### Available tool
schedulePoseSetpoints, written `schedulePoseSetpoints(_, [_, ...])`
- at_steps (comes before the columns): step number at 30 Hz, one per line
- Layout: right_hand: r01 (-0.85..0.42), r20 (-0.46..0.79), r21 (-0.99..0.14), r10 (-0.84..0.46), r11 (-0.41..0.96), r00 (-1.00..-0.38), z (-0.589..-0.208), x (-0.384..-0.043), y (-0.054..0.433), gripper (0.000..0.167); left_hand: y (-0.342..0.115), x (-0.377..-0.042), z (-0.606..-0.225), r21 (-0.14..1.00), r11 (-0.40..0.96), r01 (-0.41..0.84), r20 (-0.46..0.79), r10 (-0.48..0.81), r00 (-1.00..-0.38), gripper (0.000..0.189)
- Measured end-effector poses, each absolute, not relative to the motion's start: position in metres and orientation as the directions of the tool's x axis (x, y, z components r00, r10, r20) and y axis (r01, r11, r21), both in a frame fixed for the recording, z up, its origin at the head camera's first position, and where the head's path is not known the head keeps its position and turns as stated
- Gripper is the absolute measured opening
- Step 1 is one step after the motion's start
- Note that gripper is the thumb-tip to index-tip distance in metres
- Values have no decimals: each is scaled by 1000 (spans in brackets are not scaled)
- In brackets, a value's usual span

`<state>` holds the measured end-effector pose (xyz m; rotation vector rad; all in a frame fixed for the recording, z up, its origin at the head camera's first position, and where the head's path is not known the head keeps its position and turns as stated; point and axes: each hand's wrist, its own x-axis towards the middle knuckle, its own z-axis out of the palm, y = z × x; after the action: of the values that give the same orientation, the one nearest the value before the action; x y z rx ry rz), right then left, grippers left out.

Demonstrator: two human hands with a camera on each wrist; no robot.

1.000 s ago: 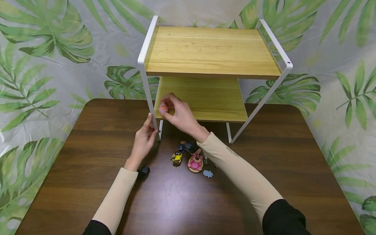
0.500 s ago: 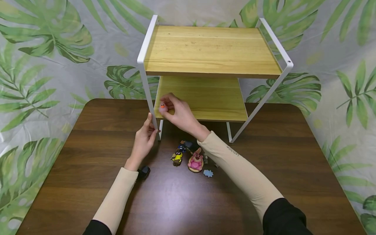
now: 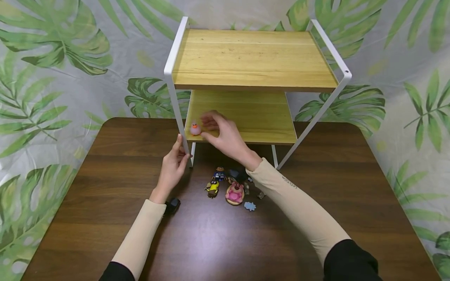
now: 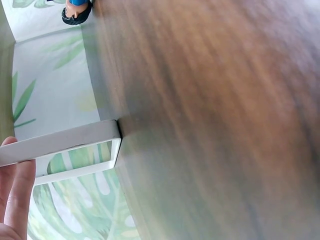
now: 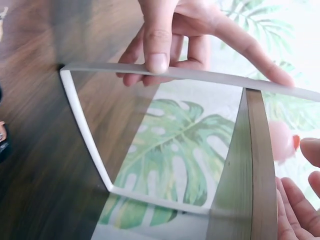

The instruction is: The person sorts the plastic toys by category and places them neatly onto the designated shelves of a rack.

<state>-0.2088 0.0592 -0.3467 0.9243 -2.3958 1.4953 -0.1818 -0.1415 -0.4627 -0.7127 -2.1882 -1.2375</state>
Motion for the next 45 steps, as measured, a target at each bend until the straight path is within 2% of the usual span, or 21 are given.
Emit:
schedulePoseSetpoints(14, [-568,444,-767,-392,298,-806,-354,-184,105,32,-141,-182,-464,601,447,662,664,182,-726,104])
schedulePoseSetpoints(24, [-608,487,-736,-392,297,-780,-364,-172,128,28,-142,-182,-466,591,452,668,675,176,-717,107])
schedulePoseSetpoints(32, [-601,481,-756,-402,260,-779,-378,-161,143,27,-142,-183,-467,592,449,670,675,179,-716,104])
schedulePoseSetpoints(45, [-518,357,-773,-424,367,-832,-409,-154,165,23,-141,-182,-465,596,450,665,665,187,-723,101])
